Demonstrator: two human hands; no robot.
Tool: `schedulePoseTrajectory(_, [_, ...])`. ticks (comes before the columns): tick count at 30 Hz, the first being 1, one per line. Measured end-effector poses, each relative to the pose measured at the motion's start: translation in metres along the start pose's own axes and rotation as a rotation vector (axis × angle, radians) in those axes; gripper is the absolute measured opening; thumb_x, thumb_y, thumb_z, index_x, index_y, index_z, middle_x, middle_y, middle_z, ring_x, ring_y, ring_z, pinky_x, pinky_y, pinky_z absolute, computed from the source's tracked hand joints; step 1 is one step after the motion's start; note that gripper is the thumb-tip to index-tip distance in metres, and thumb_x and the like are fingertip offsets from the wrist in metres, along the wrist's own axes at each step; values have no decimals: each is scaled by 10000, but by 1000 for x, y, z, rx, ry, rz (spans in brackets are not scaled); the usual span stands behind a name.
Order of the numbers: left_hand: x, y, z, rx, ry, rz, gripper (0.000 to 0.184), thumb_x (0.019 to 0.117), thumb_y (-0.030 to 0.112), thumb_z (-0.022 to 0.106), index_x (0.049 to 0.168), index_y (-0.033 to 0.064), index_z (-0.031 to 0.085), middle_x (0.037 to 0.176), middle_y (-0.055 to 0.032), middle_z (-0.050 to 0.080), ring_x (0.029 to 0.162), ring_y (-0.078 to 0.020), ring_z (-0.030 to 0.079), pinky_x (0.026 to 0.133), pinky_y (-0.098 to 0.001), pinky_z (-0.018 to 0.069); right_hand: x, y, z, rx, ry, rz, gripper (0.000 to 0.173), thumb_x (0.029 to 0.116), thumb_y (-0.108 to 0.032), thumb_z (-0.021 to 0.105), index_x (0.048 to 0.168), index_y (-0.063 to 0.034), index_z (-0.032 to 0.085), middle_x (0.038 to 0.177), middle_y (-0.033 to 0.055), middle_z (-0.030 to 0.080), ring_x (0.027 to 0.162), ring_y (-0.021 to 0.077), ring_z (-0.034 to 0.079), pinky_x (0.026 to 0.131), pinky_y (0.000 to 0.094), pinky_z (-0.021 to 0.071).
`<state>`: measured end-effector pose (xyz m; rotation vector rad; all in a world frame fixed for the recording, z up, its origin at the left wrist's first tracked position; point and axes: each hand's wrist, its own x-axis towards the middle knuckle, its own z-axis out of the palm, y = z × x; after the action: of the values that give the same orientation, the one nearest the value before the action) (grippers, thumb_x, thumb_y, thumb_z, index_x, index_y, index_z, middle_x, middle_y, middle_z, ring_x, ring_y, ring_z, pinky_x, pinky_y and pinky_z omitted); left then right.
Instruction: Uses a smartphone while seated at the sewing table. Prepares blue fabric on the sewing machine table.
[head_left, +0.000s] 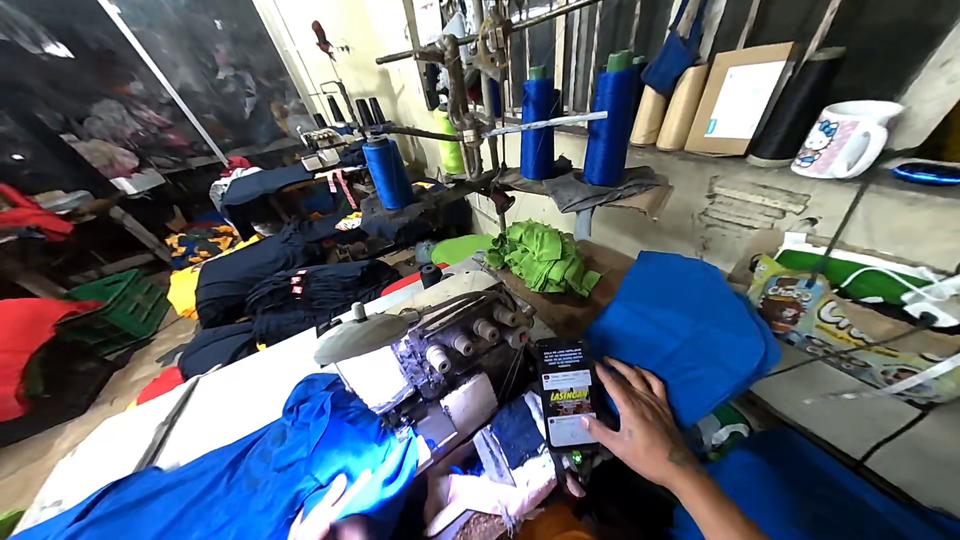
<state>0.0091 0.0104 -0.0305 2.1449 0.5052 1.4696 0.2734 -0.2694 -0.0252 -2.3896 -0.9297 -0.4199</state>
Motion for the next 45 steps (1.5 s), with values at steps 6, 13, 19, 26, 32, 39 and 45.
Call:
schedulePoseTrajectory(6, [0,1,-1,-8,-18,5,211,1009,45,545,1155,-41,671,1191,-154,712,1148,-207,678,977,-328,562,-1,5,8,39,72,1,620,1008,-555,444,1448,-144,596,1379,32,663,1367,262,539,1164,606,295])
schedulePoseTrajectory(13, [1,1,1,-20,-7,11,195,1007,30,549,1142,-50,664,1184,-160,709,1122,-198,687,948,-312,573,0,5,6,47,61,8,619,1045,-545,343,1462,-155,582,1391,19,656,1385,248,523,1170,599,283])
schedulePoseTrajectory(19, [-1,-2,3,-35,8,12,211,1001,15,551,1164,-57,663,1194,-175,694,1113,-192,685,919,-286,581,0,5,6,49,60,2,630,1043,-559,339,1467,-160,579,1400,18,650,1386,250,521,1168,600,284])
schedulePoseTrajectory(26, [2,6,0,-10,-10,-7,224,1010,50,551,1156,-67,674,1174,-178,700,1116,-181,677,936,-280,567,0,4,5,51,61,-5,633,1040,-558,354,1456,-142,587,1386,29,659,1380,255,527,1165,601,284])
schedulePoseTrajectory(32, [3,9,2,-46,12,-13,204,987,9,547,1123,-98,655,1164,-203,696,1096,-192,689,924,-287,574,0,4,6,48,79,-11,628,1036,-561,371,1445,-141,599,1373,30,667,1366,260,538,1157,603,294])
schedulePoseTrajectory(39, [3,7,3,-46,6,-3,191,992,0,541,1119,-86,655,1157,-191,708,1104,-204,695,940,-312,578,0,4,6,43,84,-18,662,1024,-597,368,1441,-139,602,1372,33,668,1370,261,535,1158,610,285])
schedulePoseTrajectory(45, [3,5,3,-22,11,6,199,1002,16,540,1133,-56,670,1150,-165,719,1107,-199,690,957,-319,563,-1,6,8,49,86,-26,688,1018,-634,364,1443,-148,601,1374,26,667,1370,254,534,1160,607,287])
